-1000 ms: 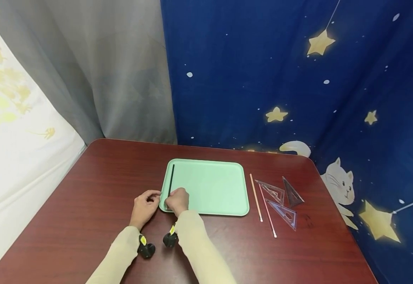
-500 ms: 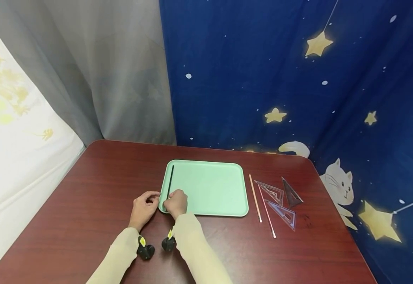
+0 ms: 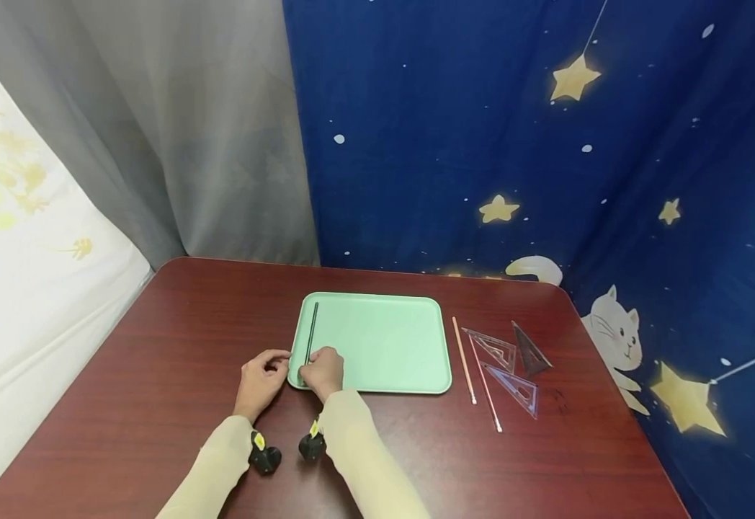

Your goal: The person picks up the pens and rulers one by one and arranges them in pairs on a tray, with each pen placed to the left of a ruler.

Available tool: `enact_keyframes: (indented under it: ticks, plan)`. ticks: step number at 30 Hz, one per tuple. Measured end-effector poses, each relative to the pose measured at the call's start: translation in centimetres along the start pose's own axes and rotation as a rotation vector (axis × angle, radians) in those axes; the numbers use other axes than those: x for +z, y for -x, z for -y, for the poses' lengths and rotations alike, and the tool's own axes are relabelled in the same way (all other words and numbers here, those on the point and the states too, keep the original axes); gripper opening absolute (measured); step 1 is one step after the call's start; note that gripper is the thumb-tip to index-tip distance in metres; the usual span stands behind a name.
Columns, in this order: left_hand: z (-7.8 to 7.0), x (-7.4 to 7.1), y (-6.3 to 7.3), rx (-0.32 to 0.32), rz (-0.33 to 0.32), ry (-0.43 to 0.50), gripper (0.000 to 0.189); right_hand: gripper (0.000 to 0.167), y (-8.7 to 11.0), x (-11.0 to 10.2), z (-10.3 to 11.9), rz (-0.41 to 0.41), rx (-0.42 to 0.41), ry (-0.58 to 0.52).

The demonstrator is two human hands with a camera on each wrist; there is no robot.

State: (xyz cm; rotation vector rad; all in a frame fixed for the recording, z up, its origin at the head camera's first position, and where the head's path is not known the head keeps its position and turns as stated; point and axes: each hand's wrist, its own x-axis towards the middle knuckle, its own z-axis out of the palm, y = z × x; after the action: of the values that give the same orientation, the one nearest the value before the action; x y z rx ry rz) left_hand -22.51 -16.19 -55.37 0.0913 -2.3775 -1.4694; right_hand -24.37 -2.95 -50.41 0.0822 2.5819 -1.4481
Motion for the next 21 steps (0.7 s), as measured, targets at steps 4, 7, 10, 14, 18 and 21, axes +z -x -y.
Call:
enact_keyframes:
  ticks: [4,7,10,14,18,21]
  plan:
    - [0.0,-0.1,0.0,-0.019,0.007,-0.01,0.014,0.018,0.1,-0.3,-0.1,-0.002,0.005,-0.005]
    - [0.0,0.0,0.1,-0.026,0.012,-0.015,0.014,0.02,0.2,-0.5,-0.2,0.003,0.01,-0.012]
    - [0.2,0.1,0.1,-0.023,0.006,-0.021,0.014,0.019,0.2,-0.6,-0.4,0.021,0.023,-0.024]
    - [0.4,0.1,0.1,0.0,-0.012,-0.024,0.013,0.018,0.0,-0.8,-0.7,0.039,0.031,-0.045]
    - [0.5,0.2,-0.1,0.014,-0.022,-0.032,0.013,0.016,-0.2,-1.1,-0.9,0.048,0.039,-0.07]
    - [0.4,0.2,-0.1,0.01,-0.02,-0.032,0.013,0.016,-0.2,-1.3,-1.0,0.054,0.048,-0.083]
